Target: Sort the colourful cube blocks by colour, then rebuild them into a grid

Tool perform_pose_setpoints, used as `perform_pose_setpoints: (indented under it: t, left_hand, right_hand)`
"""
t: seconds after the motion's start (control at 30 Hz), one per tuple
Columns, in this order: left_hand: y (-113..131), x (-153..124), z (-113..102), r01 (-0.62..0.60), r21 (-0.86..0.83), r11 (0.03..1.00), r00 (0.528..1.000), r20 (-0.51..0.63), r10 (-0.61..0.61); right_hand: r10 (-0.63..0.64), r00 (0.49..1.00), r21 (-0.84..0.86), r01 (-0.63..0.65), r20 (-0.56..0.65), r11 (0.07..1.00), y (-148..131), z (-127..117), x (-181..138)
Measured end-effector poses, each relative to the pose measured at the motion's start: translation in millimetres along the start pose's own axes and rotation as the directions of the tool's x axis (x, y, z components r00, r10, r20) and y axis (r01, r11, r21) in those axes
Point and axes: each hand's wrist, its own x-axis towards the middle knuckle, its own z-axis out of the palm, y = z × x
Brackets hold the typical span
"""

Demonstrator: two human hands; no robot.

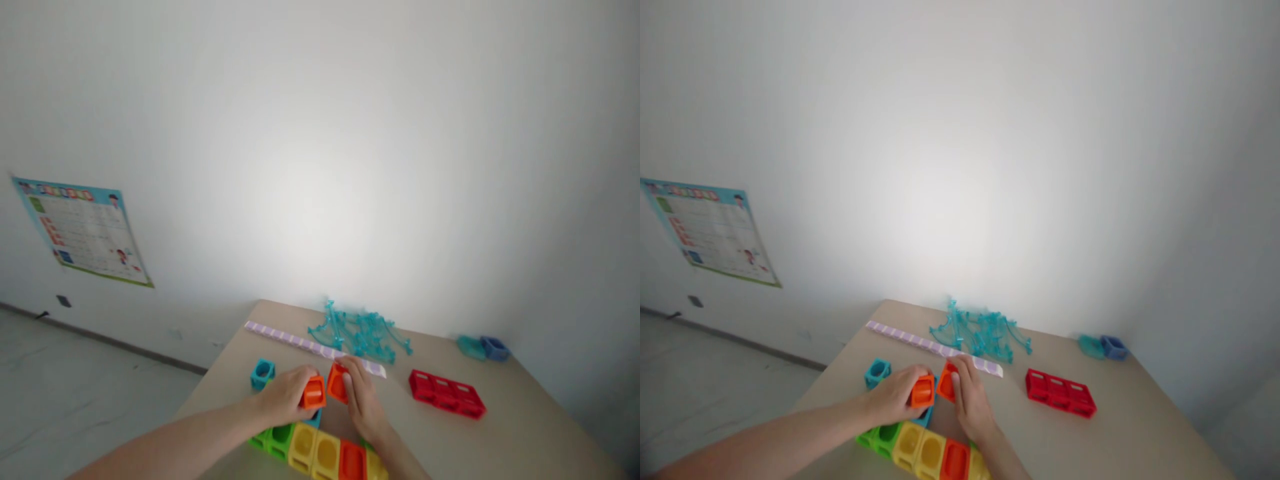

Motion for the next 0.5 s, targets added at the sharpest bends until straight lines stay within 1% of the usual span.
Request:
perform_pose_setpoints:
  t: [0.1, 0.17, 0.2, 0.23, 0.27, 0.3, 0.33, 0.37, 0.4, 0.43, 0.47, 0.5]
  left_hand:
    - [2, -2, 1, -0.001, -0.02, 1.0, 1.0, -0.011, 0.001]
    - [3, -2, 2, 0.009, -0.018, 1.0, 0.999, -0.033, -0.009]
    - [2, -2, 2, 0.013, -0.027, 1.0, 0.999, -0.035, -0.014]
    - [1, -2, 3, 0.011, -0.029, 1.0, 0.999, -0.033, -0.012]
    - [1, -1, 2, -0.005, -0.031, 1.0, 1.0, -0.031, 0.004]
    - [0, -1, 2, -0.027, -0.035, 0.999, 0.999, -0.032, 0.026]
    - [0, -1, 2, -0.056, -0.039, 0.998, 0.997, -0.047, 0.054]
    - [1, -2, 2, -0.083, -0.045, 0.996, 0.994, -0.074, 0.08]
    - [3, -3, 2, -0.1, -0.057, 0.993, 0.989, -0.114, 0.093]
    - [6, -5, 2, -0.102, -0.075, 0.992, 0.983, -0.161, 0.089]
    - [10, -7, 3, -0.087, -0.105, 0.991, 0.977, -0.205, 0.064]
    - [14, -9, 4, -0.059, -0.149, 0.987, 0.971, -0.238, 0.022]
  right_hand:
    - [0.0, 0.999, -0.019, 0.001, 0.032, 1.0, 6, 4, -3]
    - [0.012, 0.998, 0.008, -0.012, 0.066, 1.0, 11, 7, -4]
    - [0.036, 0.998, 0.034, -0.038, 0.056, 0.999, 13, 8, -4]
    - [0.086, 0.996, 0.069, -0.088, 0.027, 0.994, 14, 9, -3]
    - [0.159, 0.987, 0.113, -0.155, -0.028, 0.981, 13, 10, -2]
    - [0.249, 0.963, 0.17, -0.231, -0.098, 0.958, 11, 11, -1]
    - [0.348, 0.923, 0.24, -0.304, -0.167, 0.922, 7, 12, 1]
    - [0.444, 0.867, 0.32, -0.365, -0.225, 0.875, 1, 12, 1]
    - [0.527, 0.811, 0.404, -0.406, -0.255, 0.82, -6, 12, 2]
    - [0.593, 0.765, 0.486, -0.431, -0.249, 0.76, -14, 12, 1]
    - [0.64, 0.737, 0.565, -0.441, -0.215, 0.698, -22, 12, 0]
    - [0.664, 0.728, 0.624, -0.442, -0.17, 0.644, -30, 12, -3]
